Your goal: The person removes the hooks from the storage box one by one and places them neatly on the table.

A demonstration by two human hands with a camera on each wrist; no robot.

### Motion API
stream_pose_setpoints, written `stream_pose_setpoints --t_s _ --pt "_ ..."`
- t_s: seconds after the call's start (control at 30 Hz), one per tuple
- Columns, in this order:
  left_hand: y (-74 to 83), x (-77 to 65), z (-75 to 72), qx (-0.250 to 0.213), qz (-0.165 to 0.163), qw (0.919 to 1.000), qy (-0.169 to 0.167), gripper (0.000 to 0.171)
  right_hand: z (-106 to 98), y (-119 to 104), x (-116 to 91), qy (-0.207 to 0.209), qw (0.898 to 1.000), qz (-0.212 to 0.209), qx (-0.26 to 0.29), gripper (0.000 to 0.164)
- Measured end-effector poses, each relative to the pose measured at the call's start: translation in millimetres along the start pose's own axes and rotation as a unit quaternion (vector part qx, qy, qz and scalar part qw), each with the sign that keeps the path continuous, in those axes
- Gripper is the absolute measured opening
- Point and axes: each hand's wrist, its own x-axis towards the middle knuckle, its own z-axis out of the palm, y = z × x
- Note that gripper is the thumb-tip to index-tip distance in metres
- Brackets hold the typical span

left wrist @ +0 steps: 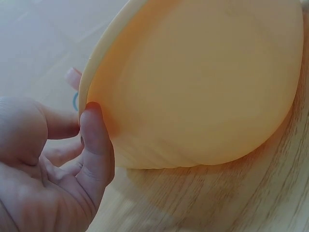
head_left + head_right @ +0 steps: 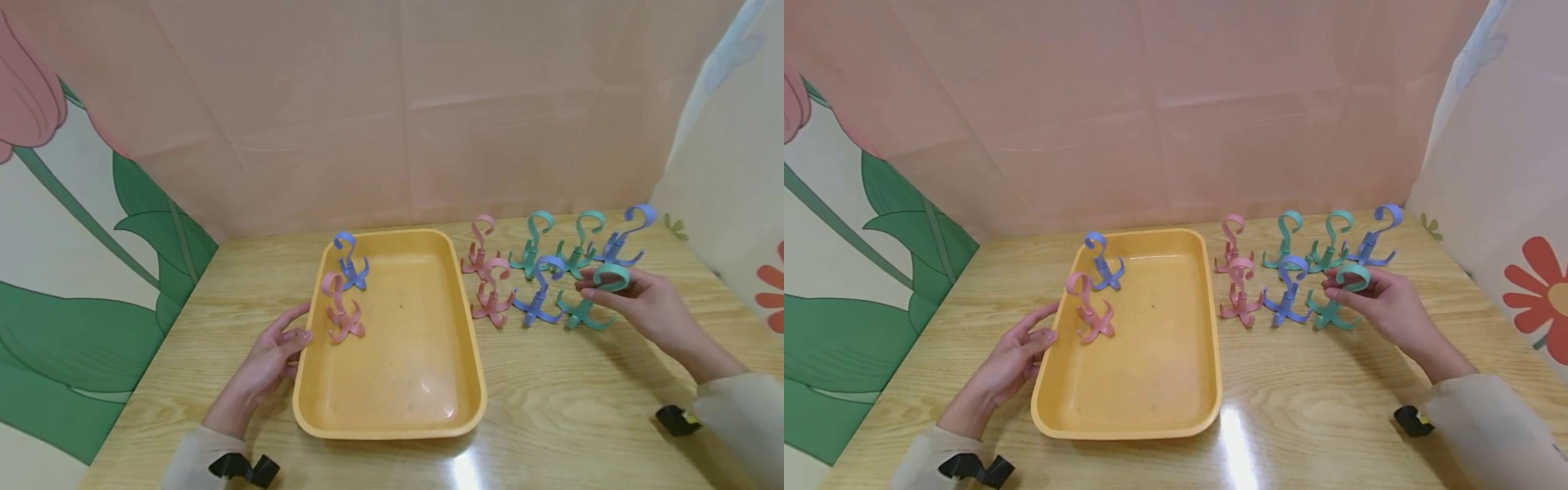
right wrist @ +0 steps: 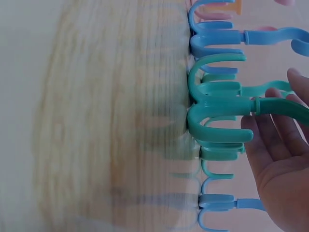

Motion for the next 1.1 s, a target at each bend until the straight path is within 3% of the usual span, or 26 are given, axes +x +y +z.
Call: stream_pose_setpoints --t_s 0.27,0.5,0.87,1.1 --pt "-0.1 0.0 0.2 -0.002 0.002 1.0000 -0.003 0.058 -9 -16 0 0.000 1.000 0.013 -0.029 0.038" --pt "-0.2 -1.2 -0.6 0.000 0.007 0.9999 -0.007 0.058 -14 -36 0 0.008 0.999 -0.002 -0.054 0.040" --pt "-1.0 -0.7 -0.9 -0.001 0.004 1.0000 -0.004 0.059 -11 -60 8 0.019 0.999 -0.039 -0.029 0.047" --pt "-0.3 -0.4 0.2 -0.001 0.000 1.0000 0.000 0.058 5 -82 11 0.039 0.997 -0.047 -0.055 0.050"
